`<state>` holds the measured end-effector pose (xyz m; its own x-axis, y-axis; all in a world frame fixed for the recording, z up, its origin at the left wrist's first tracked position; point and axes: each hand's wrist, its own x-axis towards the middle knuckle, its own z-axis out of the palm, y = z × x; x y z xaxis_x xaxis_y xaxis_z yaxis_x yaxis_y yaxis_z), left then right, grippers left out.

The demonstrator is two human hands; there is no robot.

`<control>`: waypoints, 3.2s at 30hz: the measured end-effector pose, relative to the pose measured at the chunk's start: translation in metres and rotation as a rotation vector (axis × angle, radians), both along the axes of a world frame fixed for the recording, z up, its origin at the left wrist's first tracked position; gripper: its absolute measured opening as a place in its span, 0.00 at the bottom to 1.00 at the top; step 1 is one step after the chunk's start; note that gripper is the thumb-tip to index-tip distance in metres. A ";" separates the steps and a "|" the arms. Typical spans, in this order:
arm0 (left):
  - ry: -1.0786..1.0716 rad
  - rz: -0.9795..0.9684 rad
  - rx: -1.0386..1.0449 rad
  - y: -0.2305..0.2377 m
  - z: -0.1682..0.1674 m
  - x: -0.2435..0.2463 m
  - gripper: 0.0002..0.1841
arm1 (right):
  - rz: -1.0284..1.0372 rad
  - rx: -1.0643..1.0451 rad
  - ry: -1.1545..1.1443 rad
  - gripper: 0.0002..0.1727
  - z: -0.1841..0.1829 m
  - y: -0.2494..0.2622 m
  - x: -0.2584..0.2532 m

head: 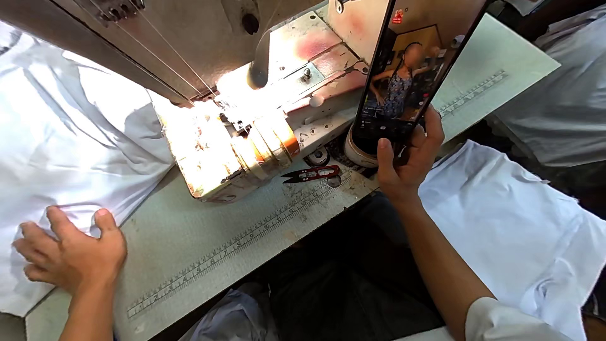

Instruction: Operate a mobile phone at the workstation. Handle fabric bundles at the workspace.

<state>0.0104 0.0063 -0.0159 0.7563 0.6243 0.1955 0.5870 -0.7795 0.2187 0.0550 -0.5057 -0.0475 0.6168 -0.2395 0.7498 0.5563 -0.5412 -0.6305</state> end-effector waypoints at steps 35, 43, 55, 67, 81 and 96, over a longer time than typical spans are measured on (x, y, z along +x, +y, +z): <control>0.013 0.005 0.012 0.002 -0.001 0.000 0.43 | 0.013 0.004 0.014 0.39 0.002 0.000 0.000; 0.021 0.017 0.008 0.001 0.000 0.001 0.43 | 0.014 0.010 0.017 0.39 0.002 0.000 -0.001; 0.011 -0.002 0.009 0.001 0.001 0.000 0.43 | 0.010 0.003 0.031 0.40 0.003 0.000 -0.001; 0.007 0.001 0.011 0.001 0.000 0.000 0.43 | 0.007 0.007 0.021 0.40 0.002 0.001 -0.001; 0.020 0.012 0.020 0.003 -0.001 0.000 0.44 | -0.019 -0.178 0.046 0.37 0.007 -0.005 -0.002; 0.012 0.007 0.018 0.001 0.000 0.000 0.44 | 0.014 -0.123 -0.034 0.29 0.001 -0.003 -0.001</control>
<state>0.0108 0.0072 -0.0159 0.7541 0.6265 0.1973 0.5954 -0.7788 0.1974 0.0535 -0.5086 -0.0470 0.5935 -0.1358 0.7933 0.5840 -0.6055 -0.5406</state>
